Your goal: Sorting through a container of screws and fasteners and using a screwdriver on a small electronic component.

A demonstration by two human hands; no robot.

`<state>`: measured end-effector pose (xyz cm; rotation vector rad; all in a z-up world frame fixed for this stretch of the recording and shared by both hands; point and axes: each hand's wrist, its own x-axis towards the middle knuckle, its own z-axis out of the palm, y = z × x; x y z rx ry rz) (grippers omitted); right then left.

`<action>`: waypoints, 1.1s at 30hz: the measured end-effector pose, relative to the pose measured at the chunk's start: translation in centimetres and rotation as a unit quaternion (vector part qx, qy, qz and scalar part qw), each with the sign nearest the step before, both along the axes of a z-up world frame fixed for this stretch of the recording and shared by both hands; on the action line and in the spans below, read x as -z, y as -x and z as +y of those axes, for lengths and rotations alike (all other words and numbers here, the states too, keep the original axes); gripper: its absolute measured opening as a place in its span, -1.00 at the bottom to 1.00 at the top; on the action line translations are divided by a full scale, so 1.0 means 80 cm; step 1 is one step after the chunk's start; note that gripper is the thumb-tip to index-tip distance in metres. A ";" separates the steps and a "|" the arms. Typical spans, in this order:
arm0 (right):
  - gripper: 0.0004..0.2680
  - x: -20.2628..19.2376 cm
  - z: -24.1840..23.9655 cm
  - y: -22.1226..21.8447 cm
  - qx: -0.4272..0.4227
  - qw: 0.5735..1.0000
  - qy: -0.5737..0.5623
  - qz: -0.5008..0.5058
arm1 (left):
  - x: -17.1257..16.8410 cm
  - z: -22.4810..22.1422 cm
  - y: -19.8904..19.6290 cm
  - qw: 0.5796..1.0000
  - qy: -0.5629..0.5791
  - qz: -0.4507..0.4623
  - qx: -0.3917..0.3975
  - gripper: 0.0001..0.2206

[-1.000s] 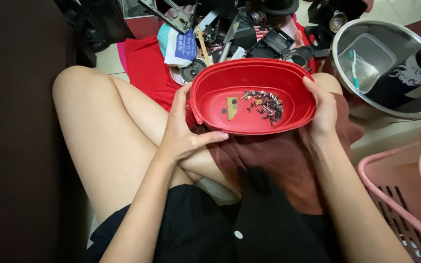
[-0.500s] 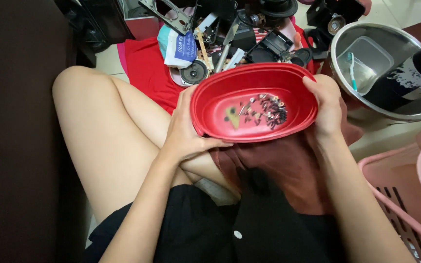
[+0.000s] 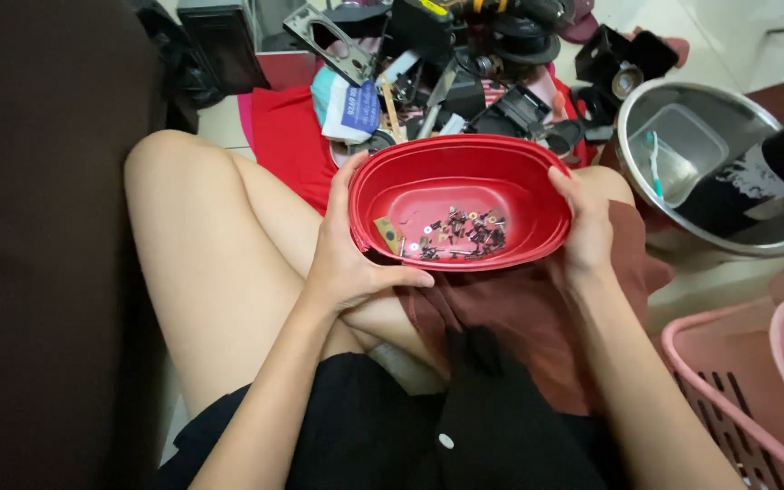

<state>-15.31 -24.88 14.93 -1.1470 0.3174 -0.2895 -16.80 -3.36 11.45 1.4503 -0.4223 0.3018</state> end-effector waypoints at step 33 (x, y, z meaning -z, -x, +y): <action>-0.84 -0.003 0.001 0.039 -0.017 0.947 0.320 -0.038 | -0.006 0.009 0.013 0.988 -0.144 0.053 0.001 -0.10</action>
